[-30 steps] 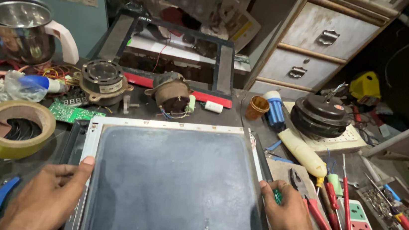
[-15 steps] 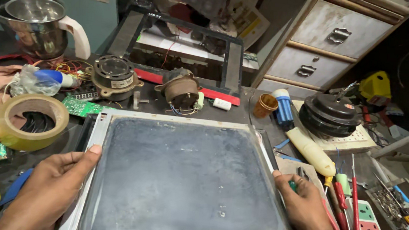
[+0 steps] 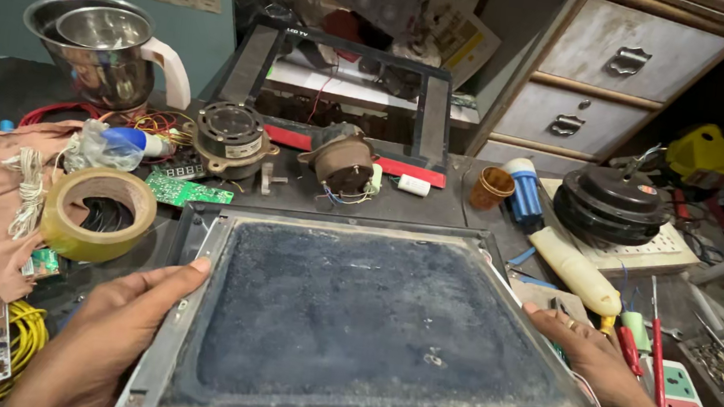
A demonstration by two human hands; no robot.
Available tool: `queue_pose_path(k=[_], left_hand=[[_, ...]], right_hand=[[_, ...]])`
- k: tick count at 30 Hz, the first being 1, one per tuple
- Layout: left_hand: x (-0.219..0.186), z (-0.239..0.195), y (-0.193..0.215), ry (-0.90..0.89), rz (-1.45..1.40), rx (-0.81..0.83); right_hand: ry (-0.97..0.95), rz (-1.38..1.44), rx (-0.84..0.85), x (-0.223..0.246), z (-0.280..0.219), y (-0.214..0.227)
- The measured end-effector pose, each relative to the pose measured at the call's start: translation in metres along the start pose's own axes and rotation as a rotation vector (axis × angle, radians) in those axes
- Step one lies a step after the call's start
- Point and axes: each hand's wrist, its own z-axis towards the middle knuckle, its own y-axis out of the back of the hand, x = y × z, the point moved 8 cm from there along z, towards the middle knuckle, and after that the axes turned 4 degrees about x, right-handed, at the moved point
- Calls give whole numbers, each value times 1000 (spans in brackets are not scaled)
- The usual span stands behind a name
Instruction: The person works on the back of a disassembled LCD monitor panel, using a screwdriver to remove screws from the metal frame. They then use pliers to manipulate and remove a small metal bracket or connector from the edge of the panel. The workspace is cluttered with various electronic components and tools.
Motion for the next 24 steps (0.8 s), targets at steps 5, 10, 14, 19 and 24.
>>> queue_pose_path(k=[5,10,14,19,24], left_hand=[[-2,2,1,-49,-39,4],[-2,4,12,-107,-56,-82],[-17,-3,7,-208,51,-44],[-25,-14,3,-192,33,5],[-23,-2,3,-160,15,95]], right_hand=[[614,-755,88,9,14,5],[336,-605,127,-29,44,26],[341,-629,126,-22,42,22],[36,170,249,-28,23,2],[415,-396,194,14,-19,-11]])
